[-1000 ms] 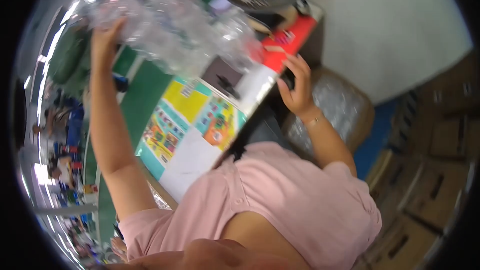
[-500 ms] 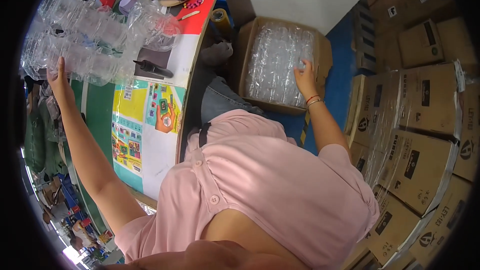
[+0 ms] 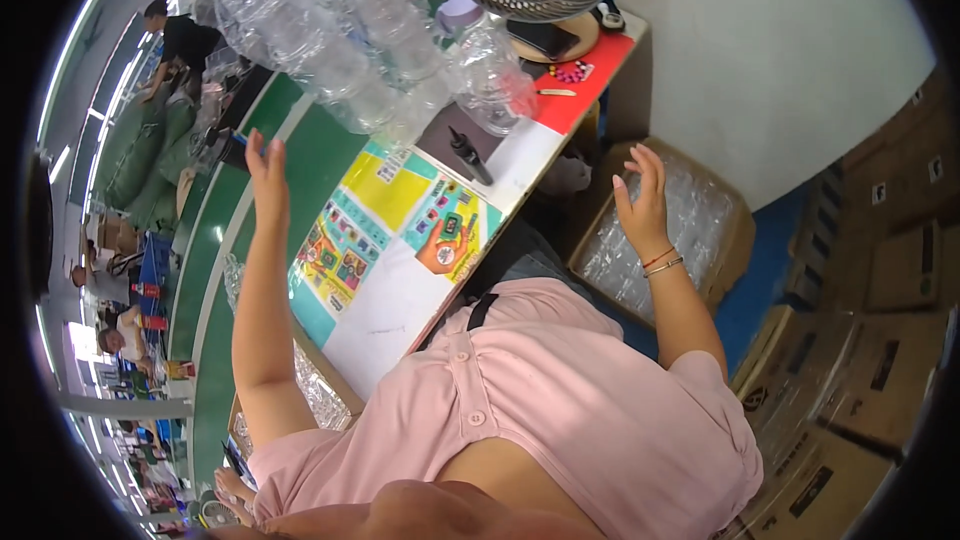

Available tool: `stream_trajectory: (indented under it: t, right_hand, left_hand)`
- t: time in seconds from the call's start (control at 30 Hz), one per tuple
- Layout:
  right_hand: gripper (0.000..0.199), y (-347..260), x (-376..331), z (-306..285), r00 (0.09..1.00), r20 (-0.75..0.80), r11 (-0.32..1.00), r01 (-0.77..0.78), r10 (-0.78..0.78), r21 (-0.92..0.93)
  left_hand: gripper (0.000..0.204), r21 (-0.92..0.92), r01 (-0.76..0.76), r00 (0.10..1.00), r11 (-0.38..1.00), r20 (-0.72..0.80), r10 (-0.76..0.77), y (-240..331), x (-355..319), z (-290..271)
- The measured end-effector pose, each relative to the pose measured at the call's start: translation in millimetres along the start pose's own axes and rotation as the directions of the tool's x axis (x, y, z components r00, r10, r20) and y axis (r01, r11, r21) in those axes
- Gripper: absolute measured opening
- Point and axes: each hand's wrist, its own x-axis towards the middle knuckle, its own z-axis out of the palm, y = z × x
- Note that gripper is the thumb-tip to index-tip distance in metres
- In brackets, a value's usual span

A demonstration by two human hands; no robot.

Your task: Unpacking glass jars from bubble wrap and organizing them on a workbench.

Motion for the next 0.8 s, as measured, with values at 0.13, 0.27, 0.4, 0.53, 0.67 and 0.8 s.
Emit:
stream_trajectory:
  t: [0.13,0.27,0.4,0.53,0.67,0.8]
  right_hand:
    - [0.045,-26,26,25,0.996,0.031,0.995,0.082,-0.083,0.05]
    - [0.044,-54,44,40,0.989,0.009,0.981,0.147,-0.149,0.125]
    - [0.047,-100,62,33,0.955,0.034,0.954,0.29,-0.293,0.076]
    - [0.047,-118,41,24,0.949,0.049,0.949,0.31,-0.313,0.061]
    - [0.048,-116,-11,13,0.974,0.176,0.989,0.134,-0.144,0.07]
    - [0.048,-128,-24,-6,0.971,0.213,0.992,0.12,-0.113,-0.022]
  left_hand:
    - [0.082,0.012,0.134,0.988,0.991,0.078,-0.135,-9,-34,-10]
    - [0.095,0.136,0.046,0.993,0.99,0.098,-0.059,16,-30,2]
    - [0.097,-0.038,-0.076,0.997,0.996,-0.028,0.075,47,1,29]
    - [0.092,-0.18,-0.155,0.982,0.971,-0.132,0.132,68,41,46]
    - [0.077,-0.283,-0.347,0.925,0.894,-0.262,0.276,61,59,46]
    - [0.077,-0.196,-0.461,0.859,0.866,-0.343,0.38,49,53,41]
